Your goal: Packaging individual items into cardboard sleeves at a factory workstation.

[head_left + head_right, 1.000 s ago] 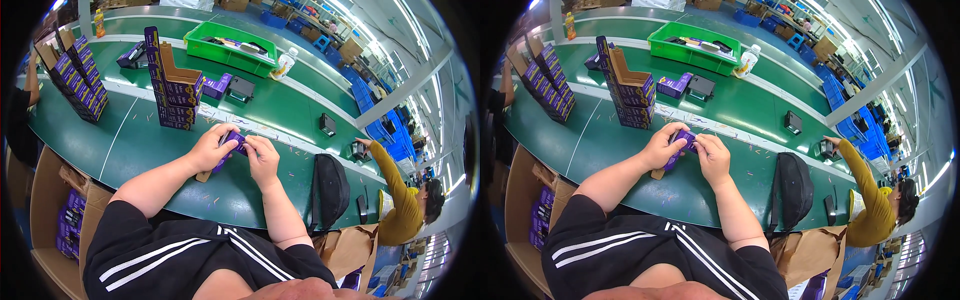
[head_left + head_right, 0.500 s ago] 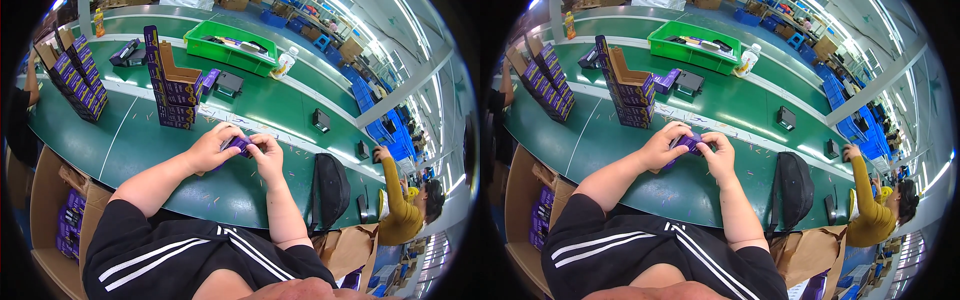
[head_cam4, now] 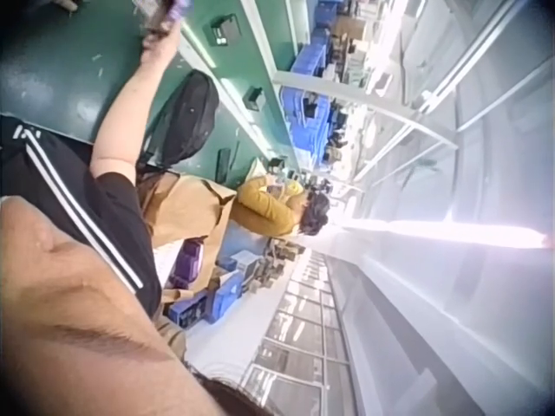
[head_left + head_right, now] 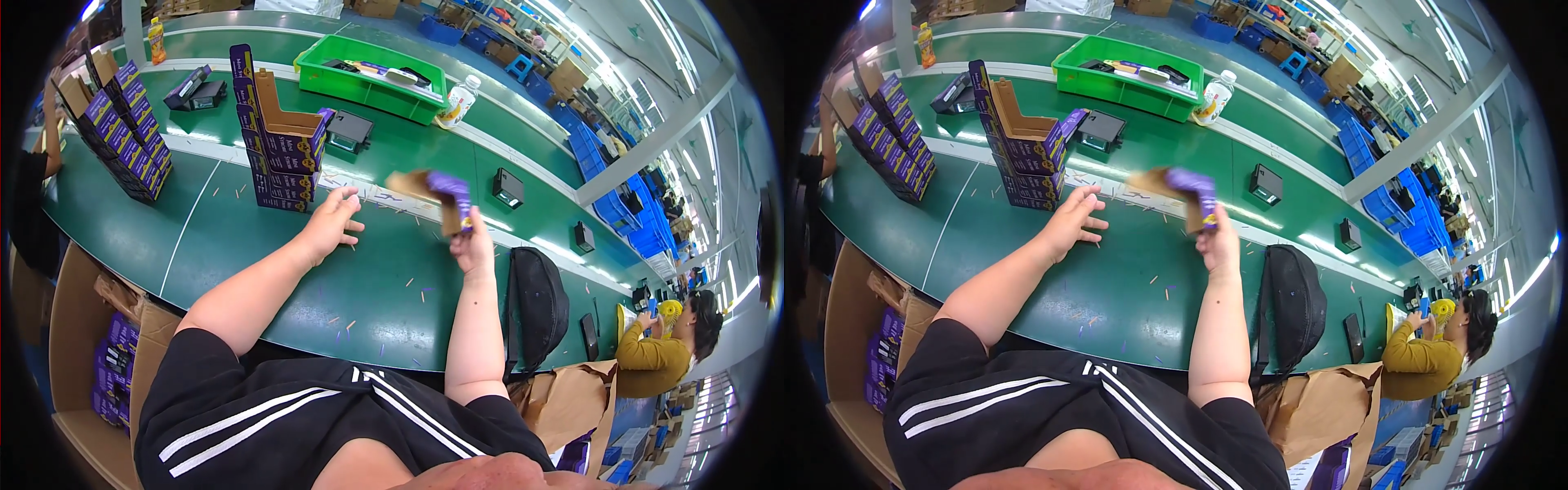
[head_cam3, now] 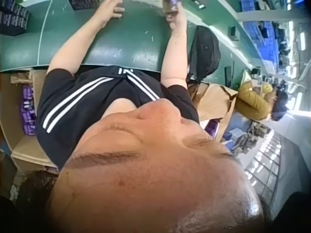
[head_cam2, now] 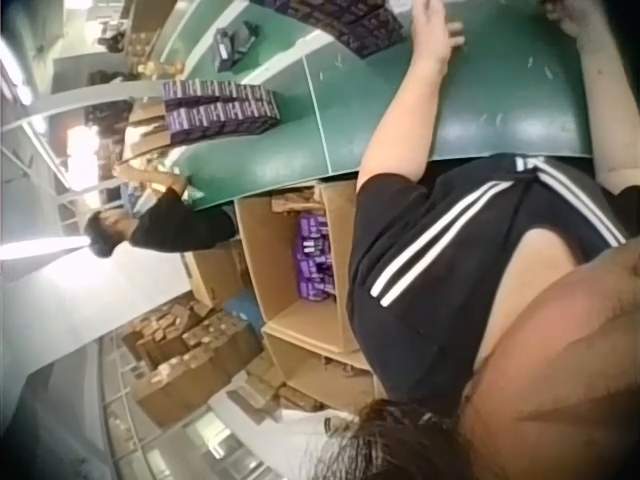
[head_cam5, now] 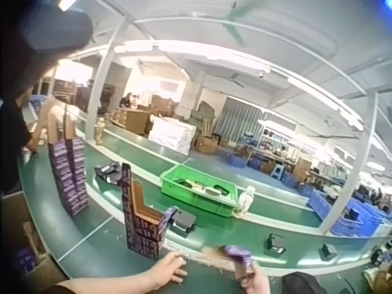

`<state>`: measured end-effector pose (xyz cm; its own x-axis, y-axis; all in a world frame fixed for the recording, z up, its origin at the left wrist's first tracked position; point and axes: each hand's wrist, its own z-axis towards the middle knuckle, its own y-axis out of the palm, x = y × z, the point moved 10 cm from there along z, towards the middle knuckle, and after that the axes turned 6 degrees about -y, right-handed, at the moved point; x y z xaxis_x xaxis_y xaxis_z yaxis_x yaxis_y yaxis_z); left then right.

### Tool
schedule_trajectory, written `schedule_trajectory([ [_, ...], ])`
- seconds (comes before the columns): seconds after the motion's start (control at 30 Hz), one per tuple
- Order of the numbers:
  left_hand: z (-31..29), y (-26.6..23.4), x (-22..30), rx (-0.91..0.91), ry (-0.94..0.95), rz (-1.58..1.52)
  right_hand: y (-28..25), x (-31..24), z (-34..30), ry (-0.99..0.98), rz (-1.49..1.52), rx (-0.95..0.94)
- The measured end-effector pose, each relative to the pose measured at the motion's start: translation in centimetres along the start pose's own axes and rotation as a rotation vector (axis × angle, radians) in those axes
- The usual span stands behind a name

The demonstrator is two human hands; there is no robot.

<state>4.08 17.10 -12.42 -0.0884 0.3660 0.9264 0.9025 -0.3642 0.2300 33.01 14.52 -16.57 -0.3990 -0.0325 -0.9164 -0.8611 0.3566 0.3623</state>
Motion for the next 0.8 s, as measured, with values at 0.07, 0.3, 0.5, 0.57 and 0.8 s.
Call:
schedule_trajectory([
  [0.07,0.1,-0.7,0.1,0.048,0.017,-0.044,-1.3,-0.8,-0.2,-0.067,0.229,0.180],
  [0.3,-3.0,4.3,0.6,-0.694,-0.045,0.108,10.8,-3.0,-7.5,0.046,-0.107,-0.703],
  [0.5,-7.9,6.9,-7.8,-1.253,-0.540,0.720,15.2,6.8,-14.4,0.587,-0.467,-1.184],
  [0.57,-3.5,5.6,-5.5,-0.831,-0.296,0.627,13.3,5.4,-7.6,0.216,-0.494,-0.681],
  [0.8,-9.5,-0.7,5.0,0.013,0.718,0.445,18.4,4.6,-21.1,0.382,-0.202,-1.119],
])
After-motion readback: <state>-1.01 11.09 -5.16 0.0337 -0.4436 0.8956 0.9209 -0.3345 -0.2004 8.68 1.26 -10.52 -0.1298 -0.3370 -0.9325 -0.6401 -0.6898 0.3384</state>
